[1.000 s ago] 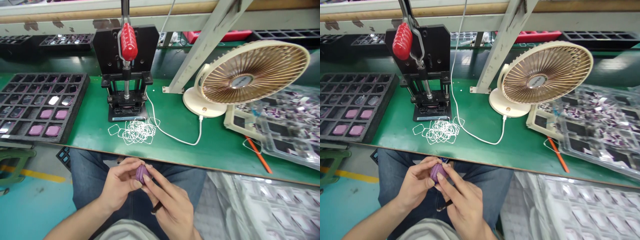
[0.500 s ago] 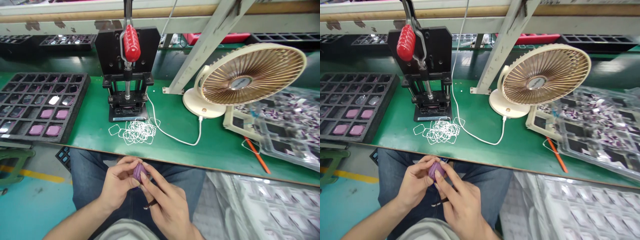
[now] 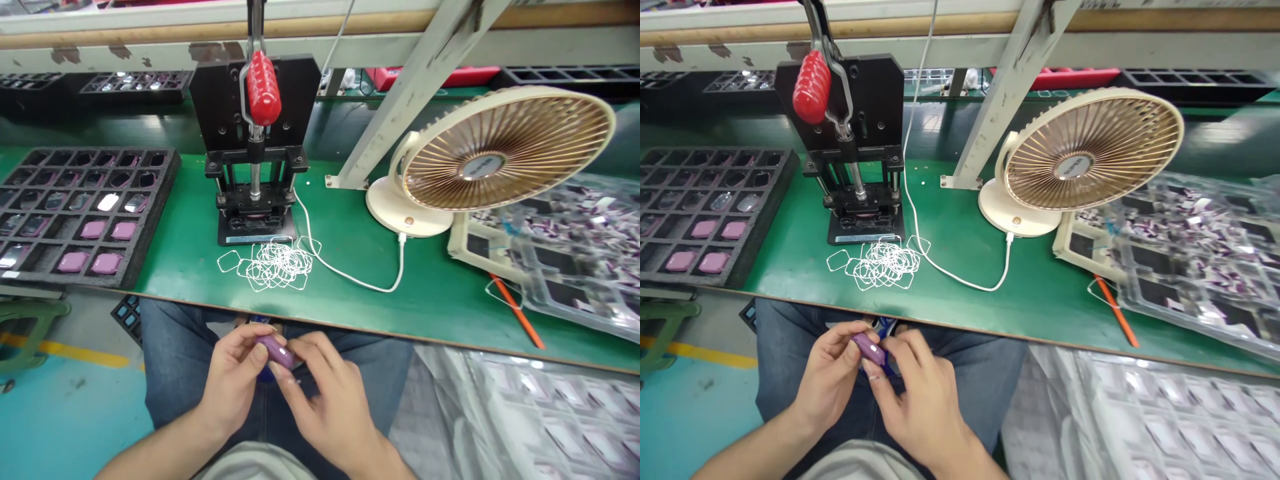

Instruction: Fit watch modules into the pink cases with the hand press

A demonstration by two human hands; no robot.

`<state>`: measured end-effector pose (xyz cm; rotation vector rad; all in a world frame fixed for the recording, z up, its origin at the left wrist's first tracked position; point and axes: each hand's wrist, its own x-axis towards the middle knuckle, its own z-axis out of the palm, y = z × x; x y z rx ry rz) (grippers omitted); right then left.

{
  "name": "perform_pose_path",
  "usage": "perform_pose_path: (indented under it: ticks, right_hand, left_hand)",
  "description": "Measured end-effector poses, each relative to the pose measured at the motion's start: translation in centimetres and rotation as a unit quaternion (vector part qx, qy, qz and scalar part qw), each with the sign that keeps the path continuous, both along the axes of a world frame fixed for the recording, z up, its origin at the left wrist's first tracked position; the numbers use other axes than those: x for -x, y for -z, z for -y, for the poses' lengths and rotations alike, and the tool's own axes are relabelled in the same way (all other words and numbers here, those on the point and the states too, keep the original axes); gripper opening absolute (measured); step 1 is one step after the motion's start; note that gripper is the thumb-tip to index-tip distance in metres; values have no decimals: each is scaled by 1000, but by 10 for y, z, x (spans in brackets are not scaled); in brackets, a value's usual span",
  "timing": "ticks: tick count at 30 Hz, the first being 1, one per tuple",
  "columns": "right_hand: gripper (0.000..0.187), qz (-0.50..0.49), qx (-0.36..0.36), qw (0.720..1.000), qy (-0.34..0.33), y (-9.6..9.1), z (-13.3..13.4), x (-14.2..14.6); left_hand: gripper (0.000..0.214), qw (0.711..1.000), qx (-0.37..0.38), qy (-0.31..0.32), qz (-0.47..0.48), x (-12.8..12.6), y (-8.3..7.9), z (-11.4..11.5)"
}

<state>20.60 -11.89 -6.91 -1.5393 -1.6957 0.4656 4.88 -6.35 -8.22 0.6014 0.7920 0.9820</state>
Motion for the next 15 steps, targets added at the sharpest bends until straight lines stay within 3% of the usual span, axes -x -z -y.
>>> perform_pose_path:
  ticks: [3, 7, 10, 12, 14, 15]
  right_hand:
    - [11, 6, -13, 998, -59, -2, -3, -2]
    - [7, -23, -44, 997, -56, 5, -5, 3]
    - [10, -66, -1, 997, -49, 13, -6, 7]
    - [18, -150, 64, 986, -39, 14, -6, 7]
    - [38, -321, 167, 932, -32, 11, -6, 5]
    - [44, -422, 227, 877, -32, 8, -6, 4]
  left_hand:
    - [19, 1000, -6, 6, 14, 1, -2, -2]
    - [15, 999, -43, -13, 6, -1, -1, -3]
    - [18, 1000, -16, -18, -11, 0, 2, -4]
    - [22, 999, -9, 16, -44, 3, 1, -7]
    - [31, 991, -75, 62, -92, 9, -2, -14]
    - [39, 981, -134, 78, -120, 14, -4, -18]
